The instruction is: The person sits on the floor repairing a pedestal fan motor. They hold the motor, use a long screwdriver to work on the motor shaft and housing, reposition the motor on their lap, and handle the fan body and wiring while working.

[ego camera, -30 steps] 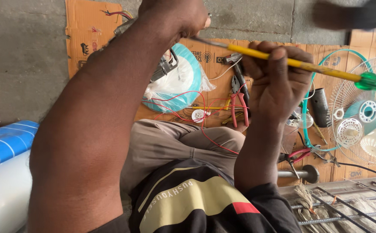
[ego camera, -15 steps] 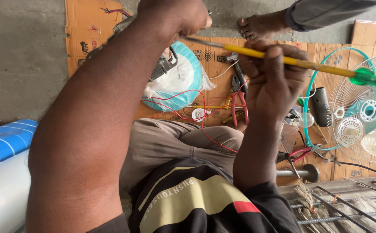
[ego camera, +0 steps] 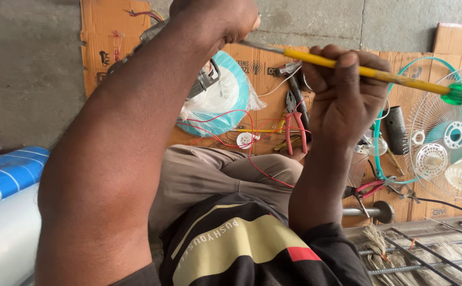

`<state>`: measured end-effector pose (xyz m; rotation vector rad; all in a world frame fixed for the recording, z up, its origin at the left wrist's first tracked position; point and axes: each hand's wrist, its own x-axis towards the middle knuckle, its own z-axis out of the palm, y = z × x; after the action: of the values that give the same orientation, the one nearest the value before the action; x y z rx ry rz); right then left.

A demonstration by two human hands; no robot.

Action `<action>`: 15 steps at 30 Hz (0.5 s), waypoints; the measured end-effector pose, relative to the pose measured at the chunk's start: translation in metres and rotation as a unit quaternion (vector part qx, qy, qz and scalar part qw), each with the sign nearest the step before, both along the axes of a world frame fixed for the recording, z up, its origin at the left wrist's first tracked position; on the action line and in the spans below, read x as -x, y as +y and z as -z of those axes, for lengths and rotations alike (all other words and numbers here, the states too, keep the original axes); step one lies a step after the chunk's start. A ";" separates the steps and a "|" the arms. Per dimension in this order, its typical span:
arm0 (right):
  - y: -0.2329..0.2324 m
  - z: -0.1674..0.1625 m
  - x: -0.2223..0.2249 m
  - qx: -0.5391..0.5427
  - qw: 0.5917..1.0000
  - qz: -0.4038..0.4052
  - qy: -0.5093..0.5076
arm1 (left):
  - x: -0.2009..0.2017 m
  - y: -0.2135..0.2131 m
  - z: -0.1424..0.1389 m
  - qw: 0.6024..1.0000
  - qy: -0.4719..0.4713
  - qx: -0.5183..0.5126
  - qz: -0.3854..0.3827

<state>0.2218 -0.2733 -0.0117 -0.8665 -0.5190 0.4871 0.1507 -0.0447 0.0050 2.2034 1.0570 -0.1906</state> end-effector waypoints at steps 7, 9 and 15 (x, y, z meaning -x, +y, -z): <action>0.002 -0.004 0.006 0.009 1.000 -0.017 0.023 | 0.004 -0.002 -0.004 0.994 -0.030 -0.098 0.029; 0.001 -0.005 0.004 0.006 1.000 -0.009 0.011 | 0.004 -0.002 -0.004 0.993 -0.034 -0.106 0.039; -0.001 -0.002 0.000 -0.004 1.000 -0.005 0.000 | 0.001 -0.005 -0.007 0.999 -0.010 -0.038 0.026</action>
<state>0.2221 -0.2746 -0.0094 -0.8572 -0.5242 0.4936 0.1493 -0.0495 0.0122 2.2988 1.0129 -0.1540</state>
